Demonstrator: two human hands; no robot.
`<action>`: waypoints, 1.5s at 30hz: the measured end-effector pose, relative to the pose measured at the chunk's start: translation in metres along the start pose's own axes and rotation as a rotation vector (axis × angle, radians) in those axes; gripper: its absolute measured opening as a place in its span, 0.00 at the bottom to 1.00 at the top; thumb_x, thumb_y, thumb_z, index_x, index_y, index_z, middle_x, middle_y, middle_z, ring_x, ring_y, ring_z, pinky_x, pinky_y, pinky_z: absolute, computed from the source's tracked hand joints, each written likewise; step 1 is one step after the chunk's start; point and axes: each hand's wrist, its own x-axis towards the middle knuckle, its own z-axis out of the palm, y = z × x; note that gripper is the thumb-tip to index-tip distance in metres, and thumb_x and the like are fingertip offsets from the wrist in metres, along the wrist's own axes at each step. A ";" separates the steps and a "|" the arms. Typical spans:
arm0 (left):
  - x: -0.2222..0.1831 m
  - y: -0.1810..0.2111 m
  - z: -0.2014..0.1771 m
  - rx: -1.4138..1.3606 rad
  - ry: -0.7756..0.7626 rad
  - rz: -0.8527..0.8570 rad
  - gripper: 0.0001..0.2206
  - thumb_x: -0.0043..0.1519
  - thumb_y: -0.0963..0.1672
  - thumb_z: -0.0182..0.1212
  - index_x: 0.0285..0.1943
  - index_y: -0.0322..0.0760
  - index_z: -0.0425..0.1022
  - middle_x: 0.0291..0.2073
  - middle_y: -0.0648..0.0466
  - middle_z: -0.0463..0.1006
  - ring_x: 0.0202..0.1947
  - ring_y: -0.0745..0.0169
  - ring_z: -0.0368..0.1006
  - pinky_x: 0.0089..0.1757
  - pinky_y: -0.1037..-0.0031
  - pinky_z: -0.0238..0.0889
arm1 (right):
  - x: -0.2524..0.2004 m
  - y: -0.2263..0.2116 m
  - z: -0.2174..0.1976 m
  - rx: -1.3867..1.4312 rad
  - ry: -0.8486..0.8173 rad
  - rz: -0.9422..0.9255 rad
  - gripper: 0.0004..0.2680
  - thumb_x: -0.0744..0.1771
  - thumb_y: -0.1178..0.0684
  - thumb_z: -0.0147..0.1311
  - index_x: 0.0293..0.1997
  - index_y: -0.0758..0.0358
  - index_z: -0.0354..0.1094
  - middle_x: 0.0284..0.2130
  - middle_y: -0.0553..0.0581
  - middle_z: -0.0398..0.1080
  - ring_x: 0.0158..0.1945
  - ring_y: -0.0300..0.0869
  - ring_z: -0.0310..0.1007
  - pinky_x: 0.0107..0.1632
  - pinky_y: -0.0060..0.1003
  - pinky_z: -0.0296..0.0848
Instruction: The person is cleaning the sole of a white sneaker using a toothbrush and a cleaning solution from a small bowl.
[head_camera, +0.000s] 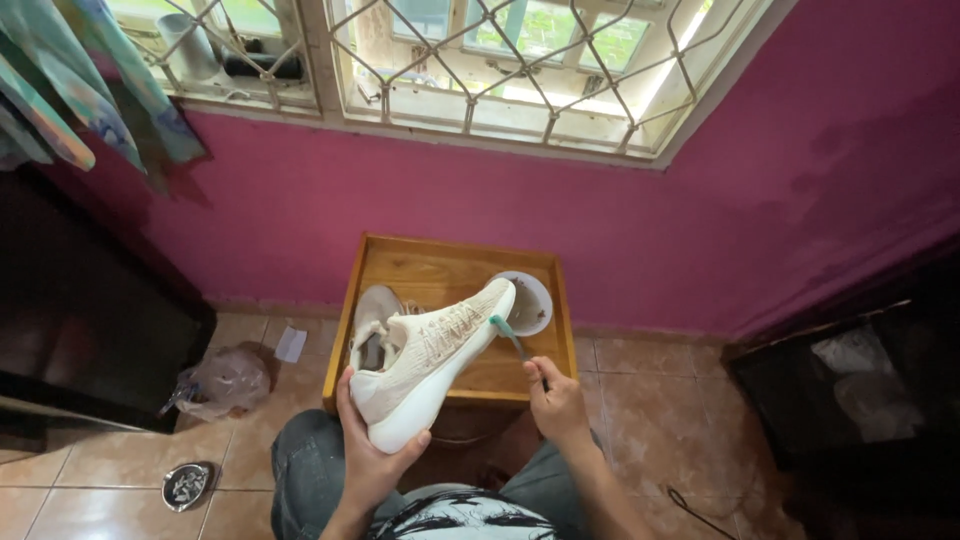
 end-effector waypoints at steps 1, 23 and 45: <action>0.000 0.000 0.000 -0.002 0.005 -0.014 0.56 0.42 0.43 0.77 0.79 0.43 0.39 0.76 0.50 0.44 0.72 0.57 0.52 0.63 0.67 0.55 | 0.001 0.001 0.002 -0.003 -0.002 0.010 0.15 0.70 0.35 0.39 0.41 0.52 0.70 0.18 0.48 0.66 0.21 0.38 0.65 0.27 0.38 0.61; -0.009 -0.007 -0.006 0.069 0.049 0.009 0.57 0.39 0.45 0.78 0.79 0.42 0.42 0.76 0.48 0.46 0.73 0.58 0.51 0.65 0.66 0.49 | 0.002 -0.021 -0.005 -0.034 0.081 0.194 0.17 0.69 0.33 0.39 0.45 0.48 0.74 0.22 0.48 0.71 0.27 0.42 0.71 0.34 0.41 0.65; -0.030 -0.035 -0.014 -0.048 -0.010 0.063 0.55 0.47 0.48 0.76 0.80 0.41 0.37 0.78 0.47 0.41 0.76 0.55 0.45 0.67 0.66 0.46 | -0.021 0.010 0.027 -0.014 0.196 0.058 0.15 0.70 0.35 0.40 0.43 0.51 0.71 0.20 0.48 0.66 0.24 0.40 0.65 0.31 0.41 0.62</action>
